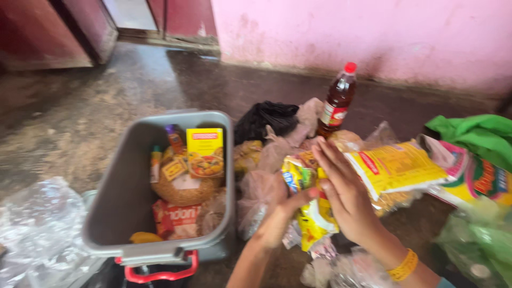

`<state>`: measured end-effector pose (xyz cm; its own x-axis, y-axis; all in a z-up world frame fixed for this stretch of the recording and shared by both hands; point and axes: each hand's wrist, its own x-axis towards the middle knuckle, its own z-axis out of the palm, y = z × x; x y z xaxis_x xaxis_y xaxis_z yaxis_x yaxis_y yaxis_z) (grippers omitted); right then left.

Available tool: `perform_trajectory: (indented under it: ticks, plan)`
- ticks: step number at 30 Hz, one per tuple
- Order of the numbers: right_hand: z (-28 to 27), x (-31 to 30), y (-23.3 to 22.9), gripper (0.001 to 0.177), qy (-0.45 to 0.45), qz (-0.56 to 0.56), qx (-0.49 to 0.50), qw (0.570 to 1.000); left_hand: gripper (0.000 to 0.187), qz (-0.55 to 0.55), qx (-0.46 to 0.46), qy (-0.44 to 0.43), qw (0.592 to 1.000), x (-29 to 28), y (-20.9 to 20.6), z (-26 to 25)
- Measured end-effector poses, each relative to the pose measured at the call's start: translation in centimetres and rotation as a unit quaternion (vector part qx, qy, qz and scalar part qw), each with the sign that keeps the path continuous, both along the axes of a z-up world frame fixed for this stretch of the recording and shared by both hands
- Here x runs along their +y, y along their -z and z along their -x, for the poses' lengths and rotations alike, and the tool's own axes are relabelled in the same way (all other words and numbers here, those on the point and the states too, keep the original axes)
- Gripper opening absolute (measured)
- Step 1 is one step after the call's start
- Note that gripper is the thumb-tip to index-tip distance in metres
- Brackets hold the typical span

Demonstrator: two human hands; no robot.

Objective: The person packs various grocery items into a grey plastic container. They place a bag of Indori Poha, a yellow starfruit, small spice packets, a red-lidded jar, a yellow Everest spice box, a clear bag of nuts, a small tube, and a yellow packet of noodles into the container.

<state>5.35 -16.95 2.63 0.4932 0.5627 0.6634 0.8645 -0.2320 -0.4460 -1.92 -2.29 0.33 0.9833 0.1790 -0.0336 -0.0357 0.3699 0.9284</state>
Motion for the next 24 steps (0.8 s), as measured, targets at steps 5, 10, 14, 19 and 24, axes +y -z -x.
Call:
perform_trajectory:
  ticks: [5,10,14,19,24]
  plan:
    - [3.1,1.8,-1.4,0.061,0.072,0.066,-0.101,0.990,0.086,0.042,-0.078,-0.086,0.992,0.0,-1.2,-0.1]
    - [4.5,2.7,-2.3,0.088,-0.032,-0.047,0.009,0.998,0.077,0.081,-0.083,-0.086,0.989,1.6,-1.0,0.6]
    - [2.3,1.6,-3.8,0.117,-0.166,-0.066,0.200,0.963,0.064,0.032,-0.151,-0.017,0.988,3.3,-3.0,2.6]
    - [-2.6,-1.2,-4.7,0.114,-0.252,-0.151,0.505,0.811,0.059,0.006,-0.071,-0.110,0.991,5.5,-7.3,3.3]
    - [-6.8,-6.0,-5.6,0.085,-0.183,-0.237,0.538,0.788,0.061,-0.021,-0.129,-0.251,0.959,8.6,-10.8,2.9]
